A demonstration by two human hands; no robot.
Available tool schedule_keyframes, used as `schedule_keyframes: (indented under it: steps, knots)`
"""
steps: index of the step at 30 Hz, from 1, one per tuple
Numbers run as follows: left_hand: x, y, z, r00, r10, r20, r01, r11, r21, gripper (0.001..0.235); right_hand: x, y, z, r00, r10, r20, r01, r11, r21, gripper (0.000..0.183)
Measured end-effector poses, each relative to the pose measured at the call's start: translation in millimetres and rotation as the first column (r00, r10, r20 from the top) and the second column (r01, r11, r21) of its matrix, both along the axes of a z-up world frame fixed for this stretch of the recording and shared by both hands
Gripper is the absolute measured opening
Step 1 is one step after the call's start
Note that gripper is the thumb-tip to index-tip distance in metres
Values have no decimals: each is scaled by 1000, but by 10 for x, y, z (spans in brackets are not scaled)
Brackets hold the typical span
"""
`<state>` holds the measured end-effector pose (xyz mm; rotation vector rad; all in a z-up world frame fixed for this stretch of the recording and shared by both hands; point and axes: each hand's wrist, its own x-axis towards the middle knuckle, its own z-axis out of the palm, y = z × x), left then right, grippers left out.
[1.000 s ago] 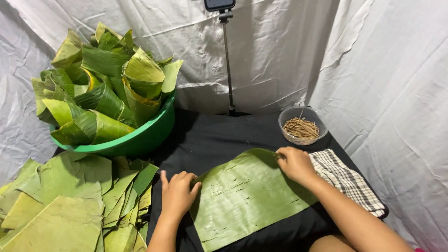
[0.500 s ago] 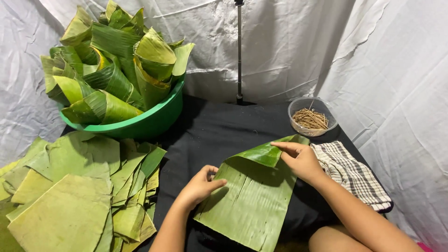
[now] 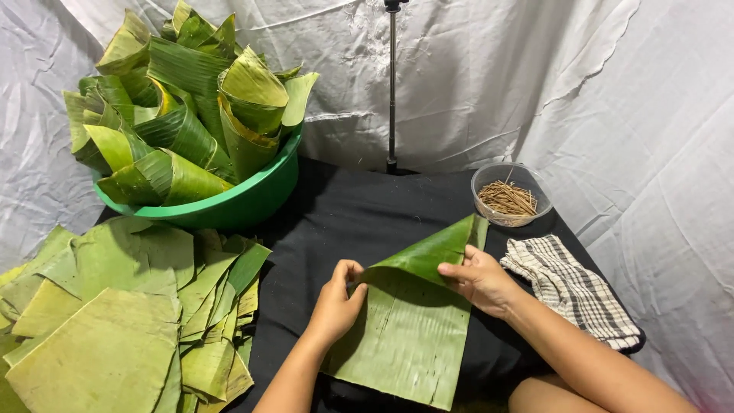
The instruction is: Cleaning banana leaves with a cloth and folding them into cone shapes secured with small wooden sticks.
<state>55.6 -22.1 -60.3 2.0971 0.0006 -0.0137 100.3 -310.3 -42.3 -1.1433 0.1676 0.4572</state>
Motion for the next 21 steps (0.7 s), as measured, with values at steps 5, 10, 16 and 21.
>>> schedule_keyframes:
  steps: [5,10,16,21]
  knots:
    - [39,76,-24,975,-81,-206,88,996,24,93,42,-79,-258,919,95,383,35,947,-319,26]
    - [18,156,177,910,-94,-404,61,994,-95,102,-48,-158,-198,686,358,633,124,801,-586,20]
    - [371,507,-468,870,-242,-430,-84,786,-613,83,-82,-211,-433,586,293,755,270,808,-523,23]
    - [130,322,172,833,-235,-502,-491,108,-865,52,70,-371,-692,219,973,-74,753,-217,-622,51]
